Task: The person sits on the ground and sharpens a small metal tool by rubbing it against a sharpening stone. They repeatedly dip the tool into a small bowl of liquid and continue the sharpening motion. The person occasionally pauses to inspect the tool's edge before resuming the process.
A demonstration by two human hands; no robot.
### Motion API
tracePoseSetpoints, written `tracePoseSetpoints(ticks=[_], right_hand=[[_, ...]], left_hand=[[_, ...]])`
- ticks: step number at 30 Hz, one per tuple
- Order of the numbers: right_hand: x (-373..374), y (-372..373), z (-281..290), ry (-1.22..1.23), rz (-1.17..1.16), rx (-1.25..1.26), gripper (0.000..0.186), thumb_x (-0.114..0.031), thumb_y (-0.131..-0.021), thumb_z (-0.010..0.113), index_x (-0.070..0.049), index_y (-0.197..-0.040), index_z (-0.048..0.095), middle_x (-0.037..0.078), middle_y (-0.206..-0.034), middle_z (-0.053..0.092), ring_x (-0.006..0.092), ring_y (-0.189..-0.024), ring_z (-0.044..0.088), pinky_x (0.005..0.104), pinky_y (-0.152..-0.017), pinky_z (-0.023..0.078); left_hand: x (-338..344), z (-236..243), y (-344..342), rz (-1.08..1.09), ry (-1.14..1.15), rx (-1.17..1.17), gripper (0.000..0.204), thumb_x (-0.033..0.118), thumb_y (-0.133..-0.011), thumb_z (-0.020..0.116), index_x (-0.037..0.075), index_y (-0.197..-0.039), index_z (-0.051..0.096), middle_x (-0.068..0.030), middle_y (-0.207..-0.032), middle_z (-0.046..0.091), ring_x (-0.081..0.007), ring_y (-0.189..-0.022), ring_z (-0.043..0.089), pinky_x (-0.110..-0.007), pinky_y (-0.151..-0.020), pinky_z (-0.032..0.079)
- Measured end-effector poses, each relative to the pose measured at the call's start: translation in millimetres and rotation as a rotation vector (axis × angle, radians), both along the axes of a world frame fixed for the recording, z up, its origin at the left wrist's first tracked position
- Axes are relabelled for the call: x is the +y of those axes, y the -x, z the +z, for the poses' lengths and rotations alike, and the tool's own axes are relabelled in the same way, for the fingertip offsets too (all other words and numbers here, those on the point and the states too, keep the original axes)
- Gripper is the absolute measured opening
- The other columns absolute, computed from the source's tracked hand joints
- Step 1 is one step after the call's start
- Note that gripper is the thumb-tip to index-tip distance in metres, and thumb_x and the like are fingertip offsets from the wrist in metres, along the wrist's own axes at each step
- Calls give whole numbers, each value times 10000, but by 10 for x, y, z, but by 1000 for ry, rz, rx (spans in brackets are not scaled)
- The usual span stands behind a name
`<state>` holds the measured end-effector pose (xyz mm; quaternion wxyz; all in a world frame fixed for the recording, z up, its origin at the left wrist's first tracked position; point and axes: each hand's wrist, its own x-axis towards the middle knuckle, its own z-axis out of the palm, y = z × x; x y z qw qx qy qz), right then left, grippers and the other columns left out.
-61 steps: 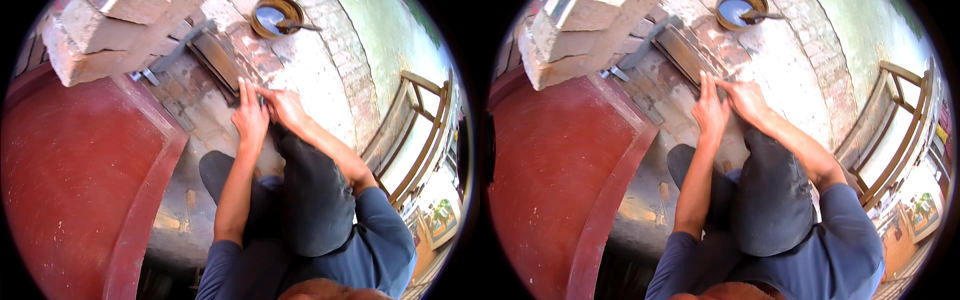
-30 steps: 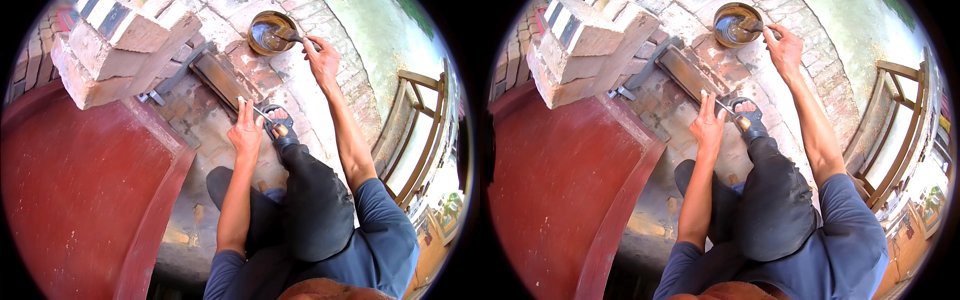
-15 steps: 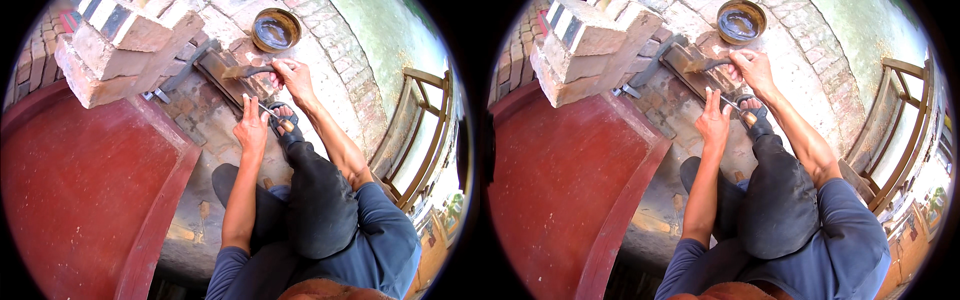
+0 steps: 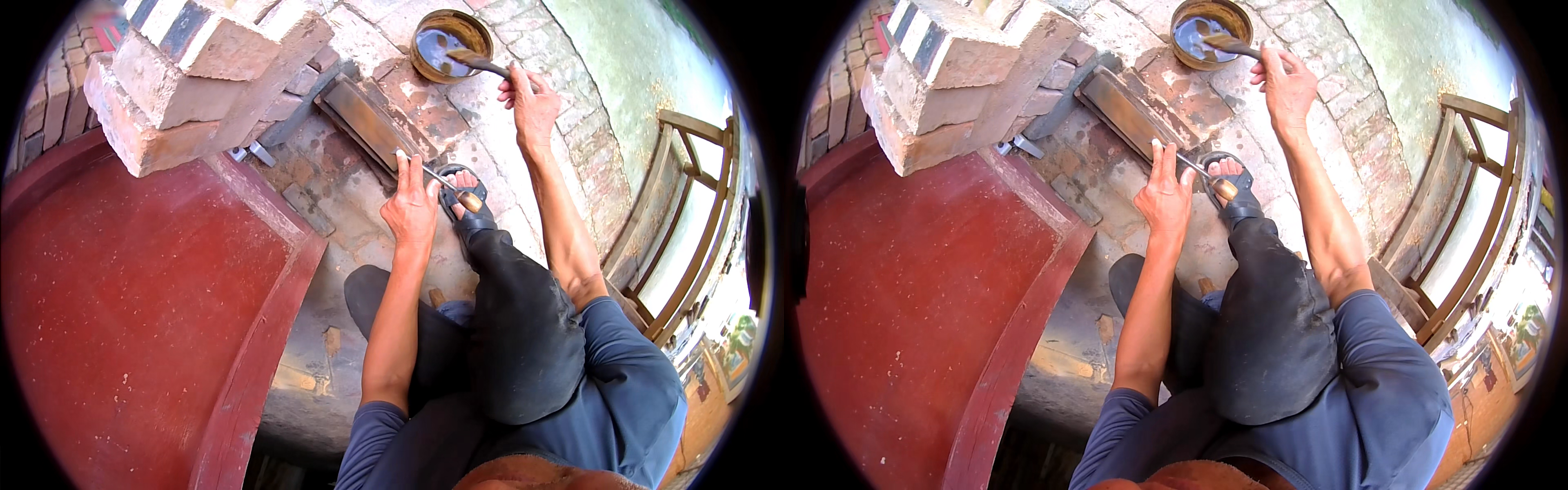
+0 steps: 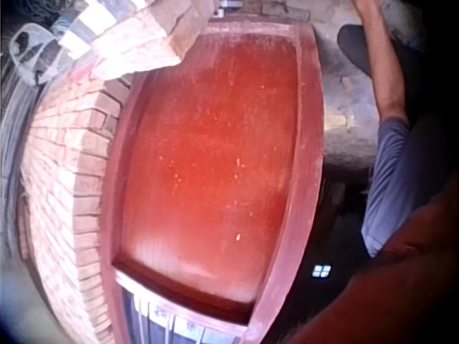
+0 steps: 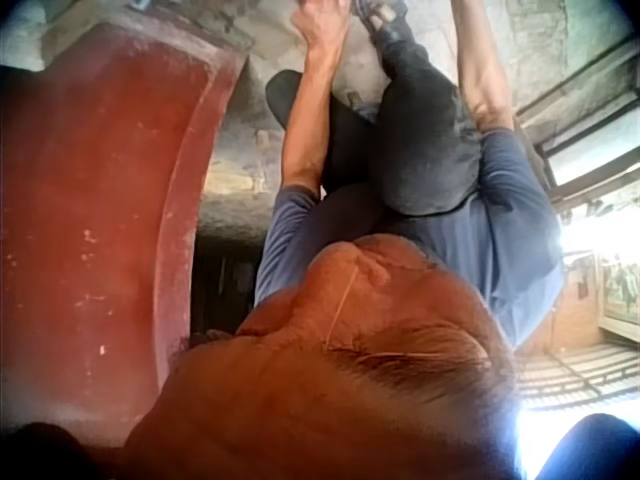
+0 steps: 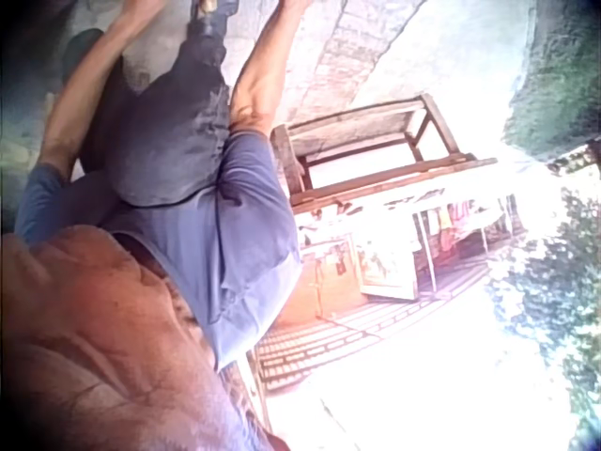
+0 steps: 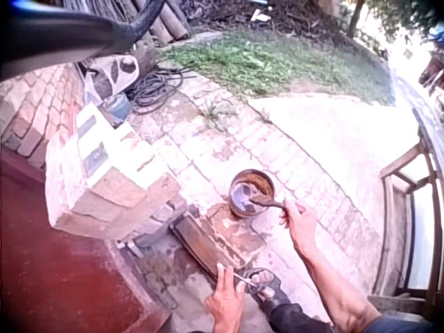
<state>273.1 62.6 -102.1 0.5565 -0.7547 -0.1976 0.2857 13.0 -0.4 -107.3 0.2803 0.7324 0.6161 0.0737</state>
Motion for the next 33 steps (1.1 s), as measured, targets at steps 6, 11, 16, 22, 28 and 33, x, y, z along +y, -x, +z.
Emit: tracePoseSetpoints(ticks=[6, 11, 16, 22, 28, 33], right_hand=[[-18, -150, -200, 154, 78, -171, 490, -356, -1013, 755, 44, -1294, 715, 91, -831, 798, 131, -696, 743, 299, -615, 556], [-490, 502, 202, 528, 571, -302, 470, -478, -949, 759, -144, -1280, 755, 89, -914, 824, 280, -806, 794, 418, -760, 607], [-742, 931, 219, 543, 970, -213, 400, -313, -978, 727, -102, -1318, 751, 164, -1095, 803, 388, -1037, 757, 482, -927, 585], [-871, 962, 157, 415, 975, -388, 379, -138, -988, 653, -127, -1355, 743, 219, -1005, 778, 402, -956, 750, 498, -877, 589], [-878, 938, 22, 309, 953, -598, 462, -87, -937, 655, -147, -1389, 729, 205, -923, 769, 377, -846, 751, 470, -761, 596], [-522, 938, 166, 332, 1084, -732, 587, -71, -870, 674, -159, -1450, 690, 179, -809, 737, 368, -764, 738, 471, -694, 585]], left_hand=[[4, 8, -50, -8, -31, -3, 621, 307, -851, 872, 177, -1425, 674, -127, -1547, 630, -347, -961, 794, -435, -776, 632], [0, -17, -52, 3, -64, -19, 624, 302, -837, 881, 173, -1415, 685, -149, -1537, 634, -349, -949, 794, -438, -767, 631], [11, -64, -40, -23, -66, 7, 636, 281, -844, 869, 164, -1437, 673, -146, -1541, 631, -350, -959, 791, -437, -776, 631], [-20, -11, 4, -75, -74, -9, 766, 314, -895, 821, 124, -1576, 527, -142, -1634, 537, -345, -1039, 778, -435, -808, 626], [80, 117, -34, -151, 149, 49, 842, 321, -927, 790, 114, -1652, 415, -140, -1682, 477, -355, -1023, 771, -447, -820, 616], [146, 167, -31, -127, 139, 15, 832, 299, -936, 781, 88, -1649, 408, -152, -1716, 419, -351, -1038, 769, -461, -835, 612]])
